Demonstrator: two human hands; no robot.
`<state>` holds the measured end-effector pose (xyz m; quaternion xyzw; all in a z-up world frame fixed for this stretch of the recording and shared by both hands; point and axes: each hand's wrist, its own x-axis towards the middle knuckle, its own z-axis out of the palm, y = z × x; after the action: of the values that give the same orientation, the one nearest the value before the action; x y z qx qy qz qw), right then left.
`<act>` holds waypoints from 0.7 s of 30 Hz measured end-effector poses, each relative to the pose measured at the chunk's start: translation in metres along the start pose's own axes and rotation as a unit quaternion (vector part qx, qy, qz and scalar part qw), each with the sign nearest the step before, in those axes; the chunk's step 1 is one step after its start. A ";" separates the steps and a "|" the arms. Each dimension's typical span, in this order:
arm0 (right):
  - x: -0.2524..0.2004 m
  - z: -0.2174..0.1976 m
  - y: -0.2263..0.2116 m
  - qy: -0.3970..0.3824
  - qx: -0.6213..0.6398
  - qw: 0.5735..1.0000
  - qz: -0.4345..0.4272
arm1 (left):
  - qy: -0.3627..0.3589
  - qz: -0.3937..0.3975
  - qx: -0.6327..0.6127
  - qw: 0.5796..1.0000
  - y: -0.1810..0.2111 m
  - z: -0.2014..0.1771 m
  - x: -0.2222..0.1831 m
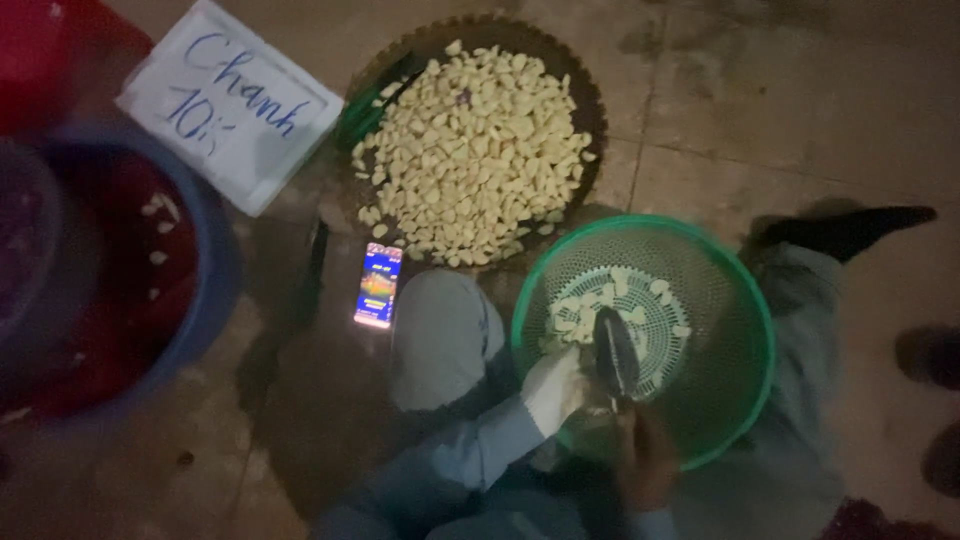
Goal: Slicing or trimming individual garlic cloves using a knife and placing them into a basket
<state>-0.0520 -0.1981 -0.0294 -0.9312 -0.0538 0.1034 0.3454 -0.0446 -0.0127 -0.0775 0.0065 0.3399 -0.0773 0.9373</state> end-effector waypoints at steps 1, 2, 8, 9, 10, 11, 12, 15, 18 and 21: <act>-0.003 0.001 0.006 -0.069 0.031 0.995 0.072 | 0.003 0.004 0.008 1.000 0.006 0.009 -0.008; -0.005 0.002 0.012 -0.132 0.061 0.979 0.145 | 0.004 0.005 0.018 1.000 0.013 0.019 -0.015; -0.011 0.021 0.023 -0.111 -0.154 0.979 0.075 | 0.010 0.010 0.077 0.997 0.022 0.093 -0.048; -0.007 0.013 0.000 -0.113 -0.154 0.979 0.075 | 0.011 0.010 0.077 0.997 0.020 0.093 -0.045; -0.003 0.005 -0.024 -0.136 -0.109 0.972 0.159 | -0.004 0.034 0.061 0.998 0.018 0.093 -0.041; 0.001 -0.004 -0.048 -0.157 -0.063 0.956 0.241 | -0.019 0.057 0.045 0.997 0.016 0.094 -0.038; 0.005 -0.005 -0.050 -0.157 -0.063 0.956 0.240 | -0.020 0.058 0.045 0.997 0.017 0.089 -0.033; 0.012 -0.014 -0.069 -0.221 -0.106 0.941 0.232 | -0.032 0.050 0.022 0.998 0.017 0.071 -0.022; 0.020 -0.024 -0.086 -0.253 -0.125 0.924 0.256 | -0.049 0.036 -0.010 0.998 0.016 0.065 -0.020; 0.027 -0.013 -0.049 -0.307 -0.120 0.907 0.262 | 0.015 0.062 0.028 0.998 0.011 0.072 -0.030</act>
<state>-0.0241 -0.1649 0.0077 -0.8682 0.0770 0.4641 0.1580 -0.0199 -0.0023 -0.0032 0.0554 0.3505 -0.0286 0.9345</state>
